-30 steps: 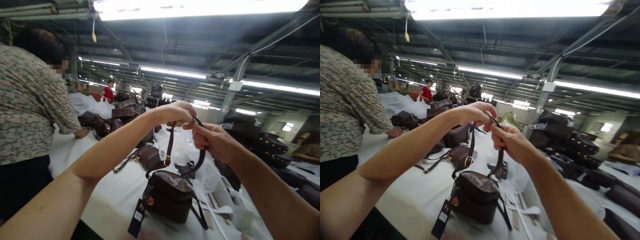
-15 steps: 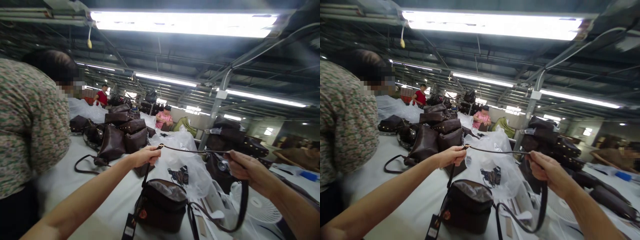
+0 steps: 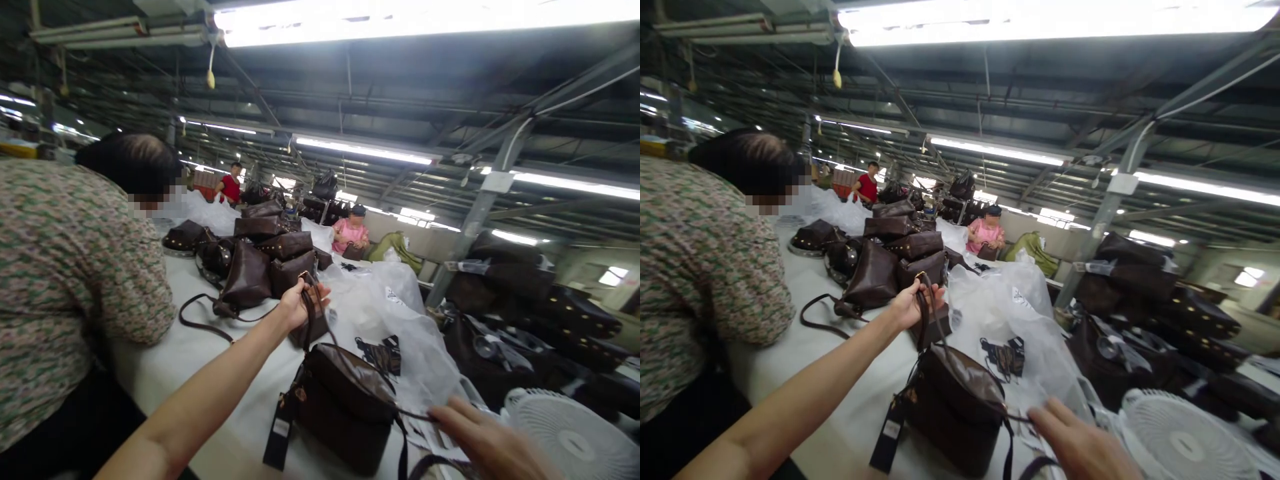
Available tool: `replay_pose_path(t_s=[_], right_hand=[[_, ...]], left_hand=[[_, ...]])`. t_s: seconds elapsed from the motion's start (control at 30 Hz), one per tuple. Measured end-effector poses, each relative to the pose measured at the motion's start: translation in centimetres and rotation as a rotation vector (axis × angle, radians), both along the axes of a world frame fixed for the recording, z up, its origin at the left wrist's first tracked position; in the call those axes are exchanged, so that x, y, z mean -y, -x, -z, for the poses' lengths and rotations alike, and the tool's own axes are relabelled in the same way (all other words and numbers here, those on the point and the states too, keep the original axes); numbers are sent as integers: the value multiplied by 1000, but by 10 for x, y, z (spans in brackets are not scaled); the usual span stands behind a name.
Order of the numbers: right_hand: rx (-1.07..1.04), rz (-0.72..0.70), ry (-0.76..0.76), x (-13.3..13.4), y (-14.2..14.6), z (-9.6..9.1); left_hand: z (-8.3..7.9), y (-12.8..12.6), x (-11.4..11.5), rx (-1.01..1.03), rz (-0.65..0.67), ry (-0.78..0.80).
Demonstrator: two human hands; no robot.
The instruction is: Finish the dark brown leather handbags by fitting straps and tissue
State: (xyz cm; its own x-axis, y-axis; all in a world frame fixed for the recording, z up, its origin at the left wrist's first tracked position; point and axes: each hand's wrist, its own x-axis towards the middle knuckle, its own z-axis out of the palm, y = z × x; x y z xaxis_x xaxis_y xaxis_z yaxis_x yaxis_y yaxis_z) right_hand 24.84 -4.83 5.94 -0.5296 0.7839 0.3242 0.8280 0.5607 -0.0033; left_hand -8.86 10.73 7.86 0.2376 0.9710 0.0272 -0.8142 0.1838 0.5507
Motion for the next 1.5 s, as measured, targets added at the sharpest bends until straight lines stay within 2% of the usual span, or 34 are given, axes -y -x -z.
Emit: replay_pose_path(t_s=[0.13, 0.2, 0.27, 0.37, 0.5, 0.6, 0.63, 0.7, 0.77, 0.83, 0.93, 1.0, 1.07, 1.13, 1.23, 1.37, 1.5], right_hand=[[315, 65, -172, -9, 66, -52], [402, 117, -184, -19, 98, -74], [430, 173, -178, -31, 122, -88], [374, 169, -177, -52, 142, -95], [205, 151, -157, -69, 151, -87], [40, 168, -117, -74, 146, -80], [-4, 145, -80, -75, 141, -79], [-58, 71, 31, -77, 122, -76], [-81, 44, 151, -79, 95, -74], [-111, 135, 211, -79, 70, -71], [-106, 295, 118, -74, 56, -67], [-42, 320, -11, -69, 70, -63], [-3, 327, -107, -64, 97, -59], [15, 306, -147, -61, 125, -54], [79, 191, -151, -61, 152, -42], [102, 56, -139, -67, 154, -20], [-154, -103, -162, -76, 148, -6]], left_hand=[[-4, -20, 2, -124, 122, -51], [-6, -33, 7, -208, 200, -106], [-7, -44, 13, -282, 255, -170], [-8, -53, 22, -361, 309, -262], [-11, -47, 29, -470, 405, -402], [-11, -36, 33, -665, 498, -544], [-11, -32, 33, -750, 486, -575], [-9, -24, 30, -886, 365, -582], [-5, -16, 24, -922, 182, -539], [-2, -11, 18, -868, 29, -475], [2, -14, 17, -777, -79, -399], [4, -27, 22, -683, -52, -343], [6, -44, 28, -534, 29, -278], [6, -60, 32, -379, 88, -209], [4, -71, 31, -283, 104, -146], [3, -64, 27, -271, 145, -80], [5, -60, 30, -237, 149, -83]])
